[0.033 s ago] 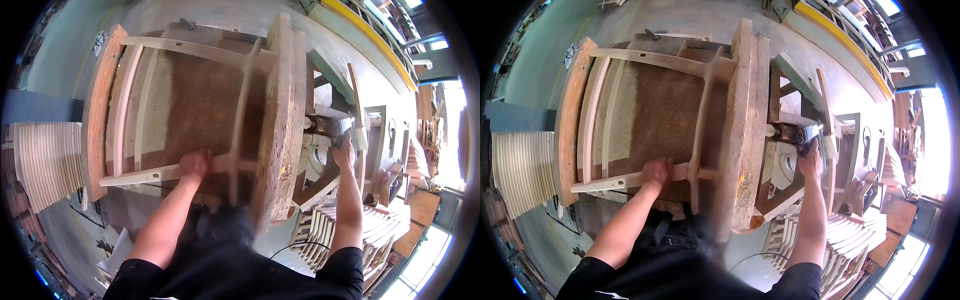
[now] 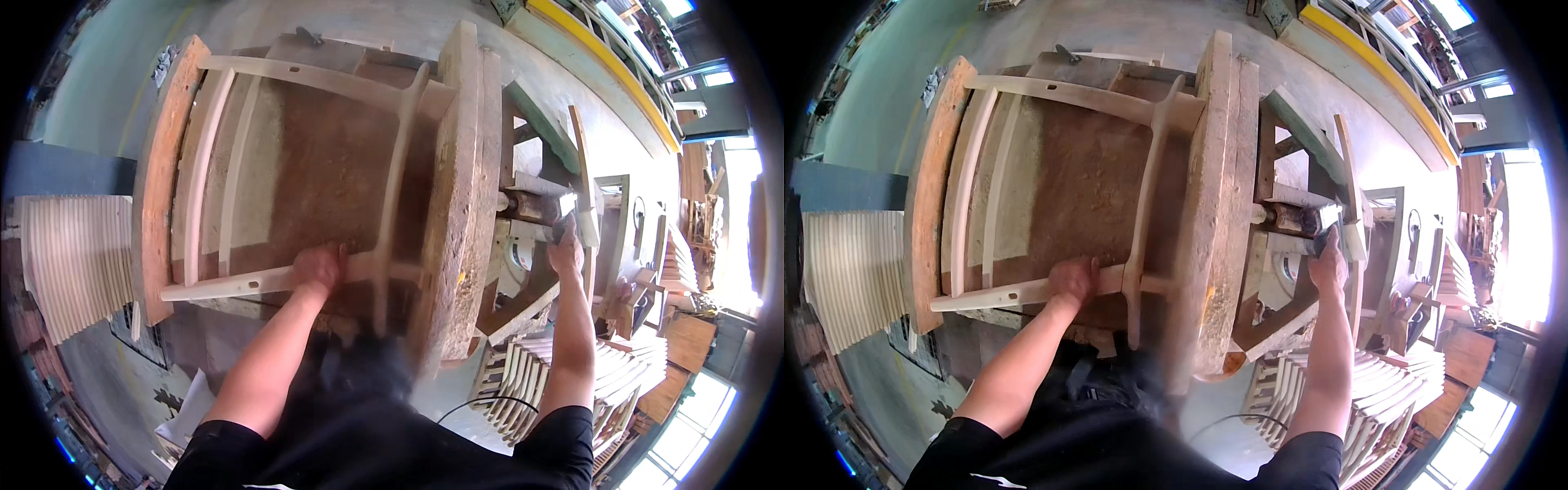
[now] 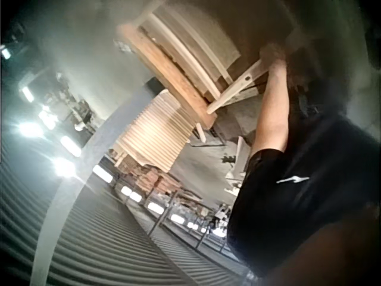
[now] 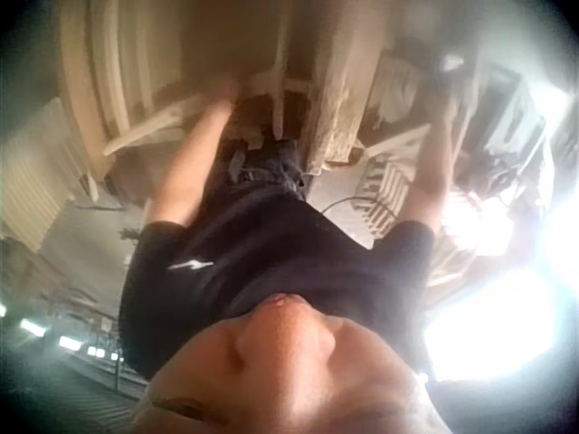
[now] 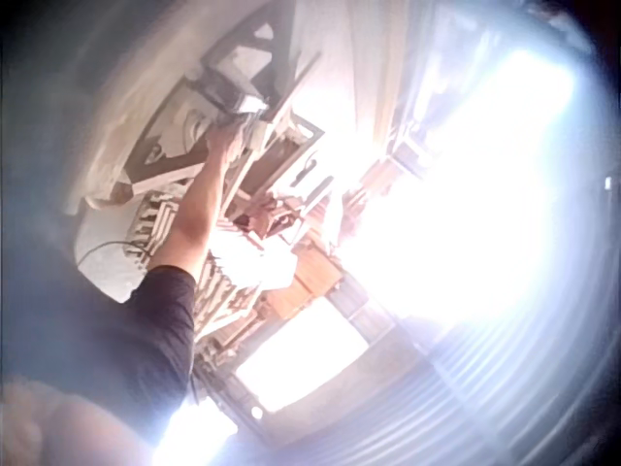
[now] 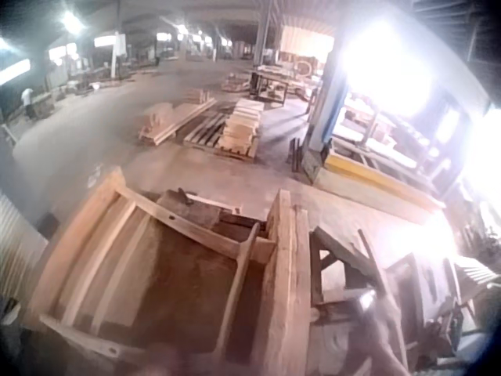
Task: The person assembles a wooden chair frame by inserting and hammering dowels into place. They use a pneumatic nail gun to secure joints and a brush to apply finish to the assembled parts. The person handles wooden slats, dowels, and the chair frame throughout the process.
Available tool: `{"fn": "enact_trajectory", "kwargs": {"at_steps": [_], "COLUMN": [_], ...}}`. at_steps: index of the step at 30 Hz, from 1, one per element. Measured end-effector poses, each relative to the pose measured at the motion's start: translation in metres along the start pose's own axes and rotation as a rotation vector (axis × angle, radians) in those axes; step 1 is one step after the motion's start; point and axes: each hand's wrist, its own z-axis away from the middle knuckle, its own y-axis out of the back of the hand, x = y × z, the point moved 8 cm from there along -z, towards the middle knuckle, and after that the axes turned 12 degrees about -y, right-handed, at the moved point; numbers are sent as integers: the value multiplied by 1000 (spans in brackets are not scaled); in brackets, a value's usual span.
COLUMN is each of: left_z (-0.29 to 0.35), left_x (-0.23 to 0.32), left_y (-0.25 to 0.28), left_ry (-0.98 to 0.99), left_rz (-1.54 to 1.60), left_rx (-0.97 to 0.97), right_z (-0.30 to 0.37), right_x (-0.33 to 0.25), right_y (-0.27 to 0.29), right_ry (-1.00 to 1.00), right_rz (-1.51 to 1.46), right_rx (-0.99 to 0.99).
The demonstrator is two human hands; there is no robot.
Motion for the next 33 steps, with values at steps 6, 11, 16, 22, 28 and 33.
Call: {"fn": "enact_trajectory", "kwargs": {"at_steps": [6, 11, 16, 22, 28, 33], "left_z": [3, 2, 9, -26, -167, -200], "left_x": [3, 10, 98, 114, 83, 87], "left_y": [9, 28, 96, 112, 55, 47], "left_ry": [-26, -236, -646, -336, -343, -324], "left_rz": [144, 389, 1046, 1594, 1507, 1612], "left_rx": [85, 332, 252, -124, 81, 149], "right_z": [35, 206, 317, 232, 136, 96], "right_x": [26, 23, -96, -250, -354, -363], "right_y": [106, 165, 157, 71, 30, 6], "right_ry": [136, -69, -129, -165, -53, -84], "right_rz": [-275, -925, -1208, -1331, -1132, -1048], "right_rx": [86, -356, -459, -384, -355, -371]}}
